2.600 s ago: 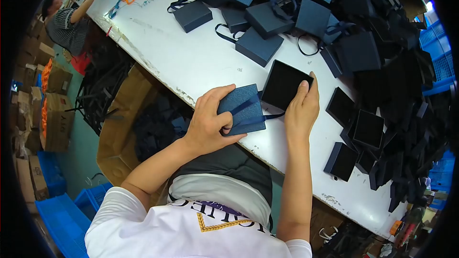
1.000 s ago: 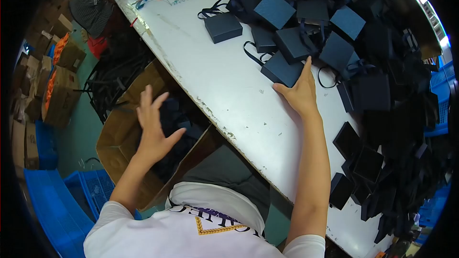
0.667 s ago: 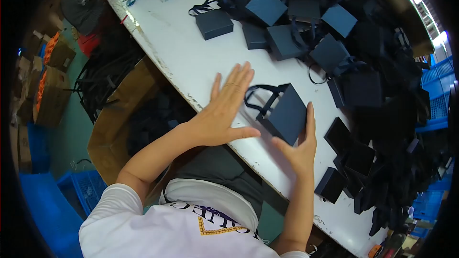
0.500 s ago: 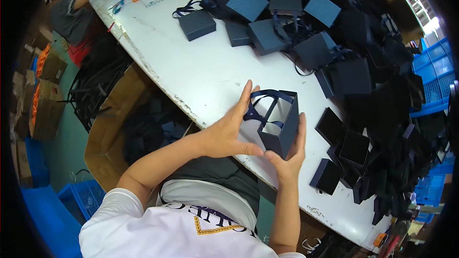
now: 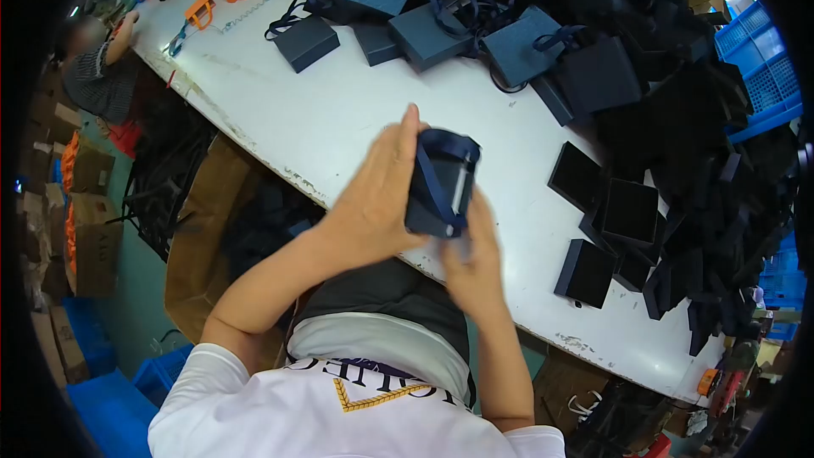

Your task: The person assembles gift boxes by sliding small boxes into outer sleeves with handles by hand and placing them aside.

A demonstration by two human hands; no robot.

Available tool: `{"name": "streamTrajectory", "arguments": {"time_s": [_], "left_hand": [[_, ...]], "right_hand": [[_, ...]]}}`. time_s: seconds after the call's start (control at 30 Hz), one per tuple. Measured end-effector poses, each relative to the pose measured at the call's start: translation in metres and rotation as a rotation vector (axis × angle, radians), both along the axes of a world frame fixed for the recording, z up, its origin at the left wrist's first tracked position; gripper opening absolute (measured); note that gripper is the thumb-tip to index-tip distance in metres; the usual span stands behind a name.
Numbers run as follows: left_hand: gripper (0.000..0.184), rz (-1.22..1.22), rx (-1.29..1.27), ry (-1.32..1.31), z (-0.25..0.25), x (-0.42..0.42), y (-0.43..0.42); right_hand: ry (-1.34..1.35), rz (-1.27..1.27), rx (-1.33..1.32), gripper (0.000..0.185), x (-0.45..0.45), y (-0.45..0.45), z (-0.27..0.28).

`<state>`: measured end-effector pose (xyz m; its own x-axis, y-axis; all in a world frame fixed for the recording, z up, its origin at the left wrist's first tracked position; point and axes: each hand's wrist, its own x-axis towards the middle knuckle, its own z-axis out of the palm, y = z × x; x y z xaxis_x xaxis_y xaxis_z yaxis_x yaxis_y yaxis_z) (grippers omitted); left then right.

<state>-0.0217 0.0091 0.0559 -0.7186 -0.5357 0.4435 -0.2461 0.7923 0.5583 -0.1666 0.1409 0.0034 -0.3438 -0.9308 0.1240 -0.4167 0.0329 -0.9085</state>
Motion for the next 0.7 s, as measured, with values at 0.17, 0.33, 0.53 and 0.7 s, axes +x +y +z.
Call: {"name": "streamTrajectory", "arguments": {"time_s": [0.17, 0.33, 0.53, 0.7], "left_hand": [[0.128, 0.055, -0.219, -0.125, 0.003, 0.002, -0.008], [0.127, -0.009, -0.182, -0.172, 0.003, -0.001, -0.011], [0.125, -0.004, -0.095, -0.174, -0.001, 0.003, -0.011], [0.121, -0.008, -0.078, -0.317, 0.012, 0.009, -0.015]], "right_hand": [[0.034, -0.135, -0.172, 0.040, -0.017, 0.012, 0.035], [0.062, -0.051, -0.114, 0.037, -0.015, 0.003, 0.033], [-0.361, -0.177, -0.103, 0.032, -0.018, 0.006, 0.016], [-0.478, -0.431, -0.222, 0.029, -0.023, 0.021, 0.022]]}}
